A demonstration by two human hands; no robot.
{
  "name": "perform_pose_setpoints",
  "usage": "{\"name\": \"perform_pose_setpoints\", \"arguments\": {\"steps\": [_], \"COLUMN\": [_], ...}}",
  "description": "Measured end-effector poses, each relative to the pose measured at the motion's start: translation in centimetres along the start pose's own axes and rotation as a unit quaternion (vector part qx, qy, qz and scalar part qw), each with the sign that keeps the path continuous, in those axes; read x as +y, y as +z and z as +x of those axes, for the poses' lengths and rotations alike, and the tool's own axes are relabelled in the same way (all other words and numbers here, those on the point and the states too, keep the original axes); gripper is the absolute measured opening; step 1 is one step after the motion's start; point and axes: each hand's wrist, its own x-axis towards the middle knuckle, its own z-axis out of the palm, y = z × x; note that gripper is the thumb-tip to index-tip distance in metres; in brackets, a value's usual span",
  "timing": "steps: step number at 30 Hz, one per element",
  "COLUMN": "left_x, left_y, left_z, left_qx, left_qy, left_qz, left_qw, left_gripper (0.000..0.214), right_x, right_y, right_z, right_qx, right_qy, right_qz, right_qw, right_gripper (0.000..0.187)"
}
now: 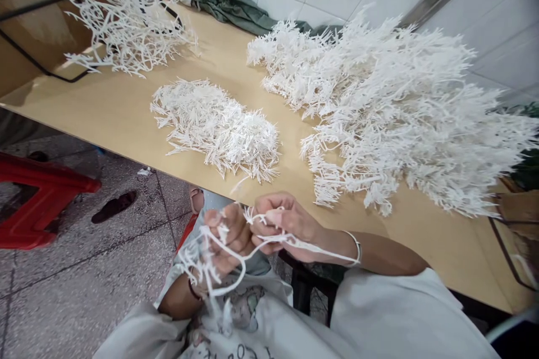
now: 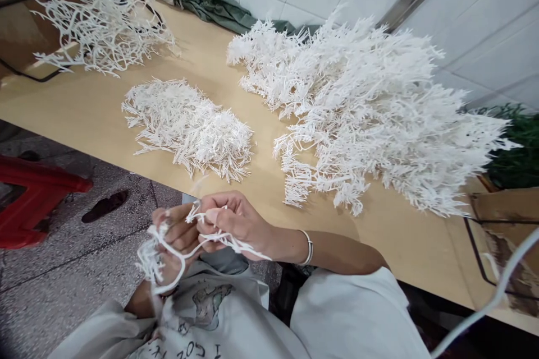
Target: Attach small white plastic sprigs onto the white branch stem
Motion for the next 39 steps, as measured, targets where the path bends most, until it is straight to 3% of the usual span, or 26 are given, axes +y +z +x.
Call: {"name": "perform_pose_setpoints", "arguments": {"steps": [3, 5, 8, 10, 12, 14, 17, 21, 24, 26, 28, 34, 39], "left_x": [1.3, 2.2, 2.8, 3.0, 3.4, 3.9, 4.9, 5.2, 5.3, 5.5, 5.9, 6.7, 7.3], "left_y": [0.7, 1.3, 1.4, 0.8, -0.1, -0.8, -1.6, -2.8, -3.6, -4.0, -4.1, -4.2, -4.6], "left_z": [0.4, 0.5, 0.2, -0.2, -0.2, 0.3, 2.2, 5.2, 6.3, 6.6, 6.7, 7.6, 8.5], "left_qx": [-0.118, -0.146, -0.079, -0.005, 0.078, 0.162, 0.233, 0.247, 0.249, 0.240, 0.240, 0.303, 0.323], "left_qy": [0.080, 0.094, 0.123, 0.155, 0.177, 0.183, 0.165, 0.112, 0.103, 0.117, 0.133, 0.170, 0.166], "left_qz": [-0.177, -0.217, -0.140, -0.022, 0.117, 0.254, 0.466, 0.667, 0.733, 0.742, 0.728, 0.681, 0.685], "left_qw": [0.974, 0.961, 0.979, 0.988, 0.974, 0.936, 0.837, 0.694, 0.624, 0.615, 0.628, 0.644, 0.632], "left_gripper": [0.061, 0.054, 0.051, 0.050, 0.048, 0.044, 0.038, 0.026, 0.021, 0.022, 0.022, 0.029, 0.041], "right_x": [-0.2, -0.4, -0.8, -1.1, -1.2, -1.3, -1.5, -2.1, -2.5, -2.6, -2.6, -2.8, -3.0], "right_y": [0.0, 0.1, 0.1, 0.2, 0.1, 0.0, -0.3, -0.4, -0.3, -0.2, -0.1, 0.1, 0.2], "right_z": [0.0, 0.1, 0.2, 0.3, 0.3, 0.4, 0.7, 1.0, 1.1, 1.1, 1.1, 1.0, 1.0], "right_qx": [-0.017, -0.019, -0.024, -0.041, -0.067, -0.103, -0.126, -0.097, -0.052, -0.028, -0.020, -0.020, 0.059], "right_qy": [-0.024, -0.036, -0.050, -0.036, -0.006, 0.029, 0.070, 0.087, 0.087, 0.087, 0.087, 0.090, 0.079], "right_qz": [-0.042, -0.073, -0.042, -0.008, 0.030, 0.079, 0.135, 0.155, 0.165, 0.162, 0.153, 0.140, 0.154], "right_qw": [0.999, 0.997, 0.998, 0.998, 0.997, 0.991, 0.980, 0.979, 0.981, 0.983, 0.984, 0.986, 0.983], "right_gripper": [0.029, 0.028, 0.029, 0.029, 0.030, 0.032, 0.034, 0.031, 0.028, 0.027, 0.026, 0.026, 0.027]}}
